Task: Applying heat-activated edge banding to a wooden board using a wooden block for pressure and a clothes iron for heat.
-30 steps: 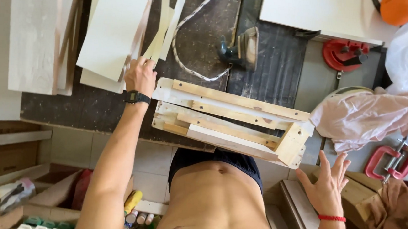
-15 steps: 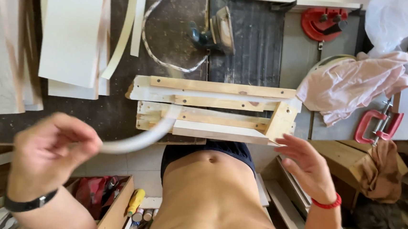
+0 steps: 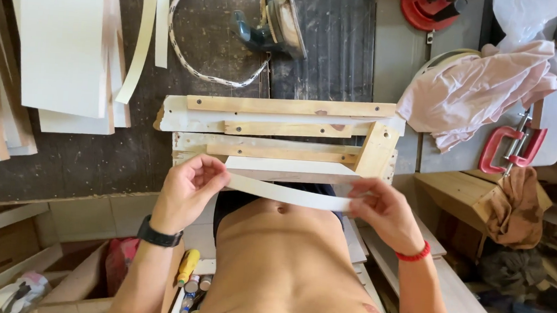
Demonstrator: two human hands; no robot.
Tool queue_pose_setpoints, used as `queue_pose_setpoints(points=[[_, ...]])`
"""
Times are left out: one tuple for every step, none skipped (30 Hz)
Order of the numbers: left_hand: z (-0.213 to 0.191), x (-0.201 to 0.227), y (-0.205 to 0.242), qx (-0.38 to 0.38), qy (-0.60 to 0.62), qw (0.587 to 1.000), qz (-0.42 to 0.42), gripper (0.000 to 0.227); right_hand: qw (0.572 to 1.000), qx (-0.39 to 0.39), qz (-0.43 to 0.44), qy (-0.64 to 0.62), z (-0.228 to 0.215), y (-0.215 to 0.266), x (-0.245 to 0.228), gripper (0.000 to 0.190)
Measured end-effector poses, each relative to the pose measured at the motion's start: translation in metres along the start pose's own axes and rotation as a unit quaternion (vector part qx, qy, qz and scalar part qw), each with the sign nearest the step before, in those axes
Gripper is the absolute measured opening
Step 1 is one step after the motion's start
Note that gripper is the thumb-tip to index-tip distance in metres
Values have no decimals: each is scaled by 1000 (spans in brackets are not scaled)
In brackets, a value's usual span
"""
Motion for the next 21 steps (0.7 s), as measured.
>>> queue_pose_setpoints(points=[[-5,-2,-4,32,-22,999,-1,21,997,69,5,15,-14,-2,14,48],[-2,-1,-4,32,-23,999,-2,21,997,70,6,14,-12,-3,19,48],[-3,0,-3,55,-39,998,5,19,992,127,-4,22,-21,-1,22,47],[-4,3,-3,77,-53,996,13,18,982,184,-14,31,-30,0,24,46],[-3,3,-3,77,-54,996,13,18,982,184,-14,31,-28,-1,23,46],[-4,4,0,100,-73,992,26,18,979,202,-13,37,-29,2,21,47],[-6,6,2,124,-92,987,39,19,975,219,-12,44,-30,4,20,48],[-4,7,4,119,-93,988,38,19,974,223,-9,45,-27,4,19,48],[-5,10,6,130,-98,986,43,19,971,234,-16,46,-26,3,16,49],[-5,12,9,142,-102,983,48,19,968,244,-23,49,-26,4,13,50],[-4,12,10,136,-102,984,46,19,967,248,-20,52,-26,4,12,50],[-5,12,11,147,-113,982,46,19,965,254,-31,53,-26,3,8,49],[-7,13,14,157,-123,979,47,19,963,259,-42,55,-25,3,4,49],[-5,14,14,155,-124,979,47,19,963,261,-41,55,-25,2,3,49],[-6,14,14,158,-117,979,44,19,962,263,-45,55,-25,1,1,50],[-7,14,15,163,-110,980,41,19,962,265,-49,55,-24,0,0,50],[-7,13,15,162,-110,980,40,19,961,265,-48,56,-24,0,-1,50],[-8,13,16,168,-114,978,43,19,962,263,-51,59,-23,-2,-2,49],[-9,13,17,174,-118,977,46,19,962,261,-54,62,-22,-3,-3,49],[-9,13,18,175,-117,976,46,19,962,260,-55,62,-21,-4,-3,49],[-10,14,19,183,-119,975,44,20,962,260,-52,62,-20,-5,-3,48]])
Point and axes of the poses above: each hand's wrist, its own y-axis away from the middle knuckle, its own z-axis out of the palm, x = y × z, the point moved 9 cm from there along -y, towards the middle knuckle, and after that the axes turned 11 degrees about -z, right-handed, at the moved point
